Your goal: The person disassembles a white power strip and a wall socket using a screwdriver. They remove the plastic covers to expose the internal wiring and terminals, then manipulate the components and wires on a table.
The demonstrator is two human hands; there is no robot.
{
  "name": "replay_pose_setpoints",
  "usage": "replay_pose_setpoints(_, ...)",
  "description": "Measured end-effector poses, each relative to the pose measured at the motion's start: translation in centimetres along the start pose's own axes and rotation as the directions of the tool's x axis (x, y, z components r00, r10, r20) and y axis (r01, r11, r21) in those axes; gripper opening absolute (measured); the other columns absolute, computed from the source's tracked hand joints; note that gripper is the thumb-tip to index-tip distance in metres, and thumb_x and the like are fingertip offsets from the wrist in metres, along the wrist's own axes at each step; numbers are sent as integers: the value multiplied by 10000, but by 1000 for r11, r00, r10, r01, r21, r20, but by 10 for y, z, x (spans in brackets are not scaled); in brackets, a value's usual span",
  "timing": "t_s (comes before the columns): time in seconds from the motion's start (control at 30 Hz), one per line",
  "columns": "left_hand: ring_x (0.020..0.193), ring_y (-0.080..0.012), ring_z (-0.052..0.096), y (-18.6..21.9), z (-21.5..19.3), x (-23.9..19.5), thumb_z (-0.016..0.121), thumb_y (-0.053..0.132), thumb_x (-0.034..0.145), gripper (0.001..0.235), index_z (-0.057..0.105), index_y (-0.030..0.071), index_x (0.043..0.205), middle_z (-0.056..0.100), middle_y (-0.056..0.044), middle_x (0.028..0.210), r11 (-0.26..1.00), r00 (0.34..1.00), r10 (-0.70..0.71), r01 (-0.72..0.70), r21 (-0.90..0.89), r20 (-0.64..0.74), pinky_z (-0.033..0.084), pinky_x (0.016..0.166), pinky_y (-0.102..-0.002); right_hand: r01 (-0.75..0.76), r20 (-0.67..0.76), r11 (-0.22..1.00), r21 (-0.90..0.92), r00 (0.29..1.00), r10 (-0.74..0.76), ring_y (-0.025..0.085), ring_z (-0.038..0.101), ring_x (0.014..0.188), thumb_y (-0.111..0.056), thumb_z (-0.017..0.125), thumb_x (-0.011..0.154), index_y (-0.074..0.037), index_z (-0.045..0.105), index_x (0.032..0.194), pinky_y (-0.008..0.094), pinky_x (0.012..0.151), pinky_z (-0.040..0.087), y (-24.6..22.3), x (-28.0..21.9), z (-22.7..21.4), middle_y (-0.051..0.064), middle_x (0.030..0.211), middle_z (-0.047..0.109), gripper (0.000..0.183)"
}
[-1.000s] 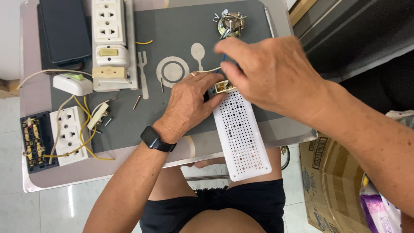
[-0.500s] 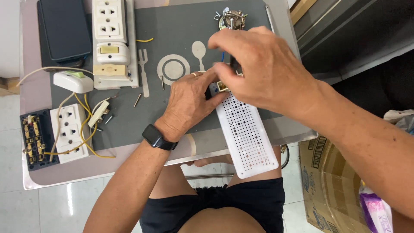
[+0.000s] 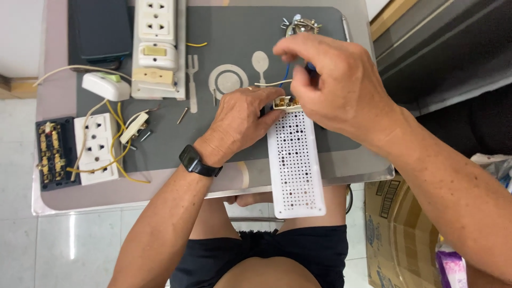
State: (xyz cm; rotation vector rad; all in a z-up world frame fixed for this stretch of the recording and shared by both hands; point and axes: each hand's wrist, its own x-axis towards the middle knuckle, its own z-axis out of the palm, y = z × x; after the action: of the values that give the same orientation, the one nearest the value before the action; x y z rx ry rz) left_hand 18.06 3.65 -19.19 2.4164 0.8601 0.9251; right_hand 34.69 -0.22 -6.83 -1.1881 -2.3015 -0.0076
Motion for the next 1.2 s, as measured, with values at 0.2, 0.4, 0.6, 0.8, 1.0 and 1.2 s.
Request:
replay_pose_setpoints(0.2, 742, -317, 610, -2, -19, -2, 618, 171, 841, 326, 628, 113, 1161, 669, -75, 847, 993, 991, -121, 122, -10, 49, 430, 619, -432, 3, 12, 999, 40, 1000, -4, 216, 596, 672, 31, 584, 938, 4, 633, 1056, 352, 616, 458, -10, 8, 5, 69, 861, 668, 131)
replay_pose_setpoints(0.4, 819, -338, 585, 3, -15, -1, 621, 191, 837, 283, 566, 103, 1100, 652, -93, 878, 991, 990, -135, 135, 4, 47, 425, 645, -465, -46, 53, 995, 90, 998, 42, 203, 546, 619, 54, 498, 801, -12, 596, 1149, 355, 615, 454, -15, 12, 5, 82, 930, 660, 368)
replay_pose_setpoints(0.6, 901, -311, 624, -8, -4, -2, 672, 234, 858, 285, 605, 131, 1114, 699, -77, 954, 994, 994, -106, 107, 32, -8, 449, 696, -452, -47, -36, 998, 29, 998, 48, 220, 496, 581, 45, 540, 906, -21, 625, 1071, 362, 556, 389, -2, 13, 12, 64, 764, 585, 197)
replay_pose_setpoints(0.8, 843, -301, 621, -5, -4, -4, 678, 208, 845, 294, 610, 150, 1126, 686, -57, 902, 995, 995, -92, 93, 31, -29, 447, 655, -439, -110, 13, 971, -210, 993, 115, 246, 531, 486, -184, 601, 874, -68, 594, 1145, 408, 496, 416, 1, 13, 15, 70, 749, 585, 295)
replay_pose_setpoints(1.0, 817, -295, 608, -6, -1, -3, 690, 263, 854, 289, 593, 124, 1089, 671, -37, 870, 993, 996, -76, 80, 89, -41, 447, 635, -445, -52, 84, 966, -252, 994, 75, 284, 569, 531, -62, 559, 890, -74, 597, 1152, 433, 462, 408, -5, 15, 5, 59, 653, 590, 264)
replay_pose_setpoints(1.2, 756, -308, 579, -6, -1, -4, 651, 239, 874, 198, 565, 116, 1004, 630, -69, 814, 992, 995, -99, 100, 80, -22, 417, 579, -447, -70, -8, 940, -333, 997, 72, 257, 542, 443, -185, 615, 937, -111, 619, 1116, 400, 396, 365, -3, 8, 20, 18, 505, 524, 193)
